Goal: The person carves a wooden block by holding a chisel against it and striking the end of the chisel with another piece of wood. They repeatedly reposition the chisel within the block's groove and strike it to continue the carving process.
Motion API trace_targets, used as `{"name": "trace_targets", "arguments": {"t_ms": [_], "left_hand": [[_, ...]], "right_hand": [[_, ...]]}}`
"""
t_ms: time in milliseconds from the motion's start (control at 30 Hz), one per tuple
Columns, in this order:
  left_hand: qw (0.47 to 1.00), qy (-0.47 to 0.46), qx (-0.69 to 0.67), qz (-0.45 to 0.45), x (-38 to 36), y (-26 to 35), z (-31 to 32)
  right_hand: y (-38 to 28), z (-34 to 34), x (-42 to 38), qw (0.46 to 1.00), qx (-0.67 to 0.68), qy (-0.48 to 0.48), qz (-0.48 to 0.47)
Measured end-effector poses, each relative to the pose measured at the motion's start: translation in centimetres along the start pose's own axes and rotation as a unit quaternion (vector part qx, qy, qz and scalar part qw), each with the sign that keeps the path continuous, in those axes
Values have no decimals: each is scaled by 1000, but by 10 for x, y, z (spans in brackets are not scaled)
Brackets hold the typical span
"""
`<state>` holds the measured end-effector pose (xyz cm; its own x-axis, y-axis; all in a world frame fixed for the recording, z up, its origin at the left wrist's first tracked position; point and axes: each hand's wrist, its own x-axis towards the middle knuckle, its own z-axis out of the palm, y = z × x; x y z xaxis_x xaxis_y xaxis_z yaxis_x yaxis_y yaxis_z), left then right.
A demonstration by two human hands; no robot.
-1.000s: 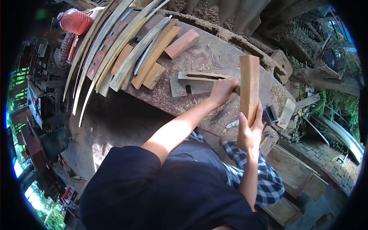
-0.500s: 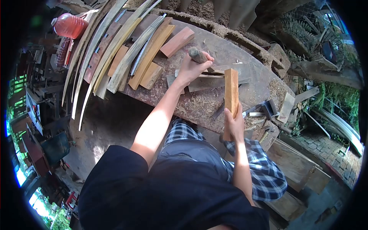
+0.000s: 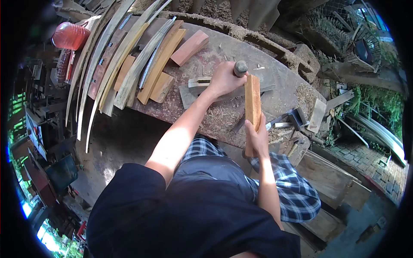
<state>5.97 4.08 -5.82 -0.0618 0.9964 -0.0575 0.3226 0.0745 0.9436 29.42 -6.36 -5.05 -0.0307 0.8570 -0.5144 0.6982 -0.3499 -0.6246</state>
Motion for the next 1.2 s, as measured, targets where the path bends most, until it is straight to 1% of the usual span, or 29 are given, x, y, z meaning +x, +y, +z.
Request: {"name": "trace_targets", "arguments": {"t_ms": [67,267,333,400,433,467,500,533,567,600,633,667,733,800,833,867,933,967,1000,1067,1100,1133,1200], "left_hand": [[997,-1,-76,-24,0,-1,-1],[999,-10,-47,-17,9,-6,-1],[999,3,-48,-12,9,-9,4],[999,19,-50,-6,8,-3,9],[999,23,-23,-19,5,0,12],[999,27,4,-34,2,2,14],[999,42,16,-10,0,-2,21],[999,42,17,-12,-2,-1,23],[998,54,32,1,-5,2,25],[997,64,45,16,-7,6,28],[997,56,47,0,-7,11,30],[997,54,46,2,-7,14,31],[993,39,111,16,-9,23,34],[995,47,91,17,-10,26,39],[996,39,73,27,-11,23,40],[997,31,54,37,-12,24,39],[997,30,73,25,-10,23,38],[996,34,81,28,-11,20,39],[995,40,91,33,-12,19,39],[994,43,96,30,-16,18,42],[995,45,84,43,-18,18,45],[995,47,71,58,-21,19,48],[995,58,72,46,-26,21,55]], "right_hand": [[-1,-2,0,1000,-2,1,-7],[1,-2,-1,1000,-16,-2,1],[3,-1,1,1000,-13,0,-5],[1,-4,5,999,37,-10,-28],[-1,-9,8,995,95,-20,-19],[-18,-18,6,988,152,-31,-8],[-33,-26,5,984,178,-16,-8],[-45,-35,5,976,213,7,-42],[-71,-49,-3,973,225,22,-37],[-102,-63,-18,967,228,59,-96],[-106,-72,-16,964,187,107,-155],[-119,-79,-23,955,196,121,-187],[-129,-77,-30,932,225,128,-253],[-133,-65,-35,969,88,106,-204],[-125,-66,-29,982,-60,69,-166],[-123,-65,-28,968,-84,93,-218],[-131,-73,-34,981,-43,88,-168],[-127,-73,-35,973,-13,123,-196],[-129,-71,-42,964,52,144,-215],[-124,-66,-38,916,88,195,-340],[-117,-59,-31,912,53,205,-352],[-115,-58,-38,968,24,131,-212],[-114,-66,-37,977,-92,91,-169]]}}
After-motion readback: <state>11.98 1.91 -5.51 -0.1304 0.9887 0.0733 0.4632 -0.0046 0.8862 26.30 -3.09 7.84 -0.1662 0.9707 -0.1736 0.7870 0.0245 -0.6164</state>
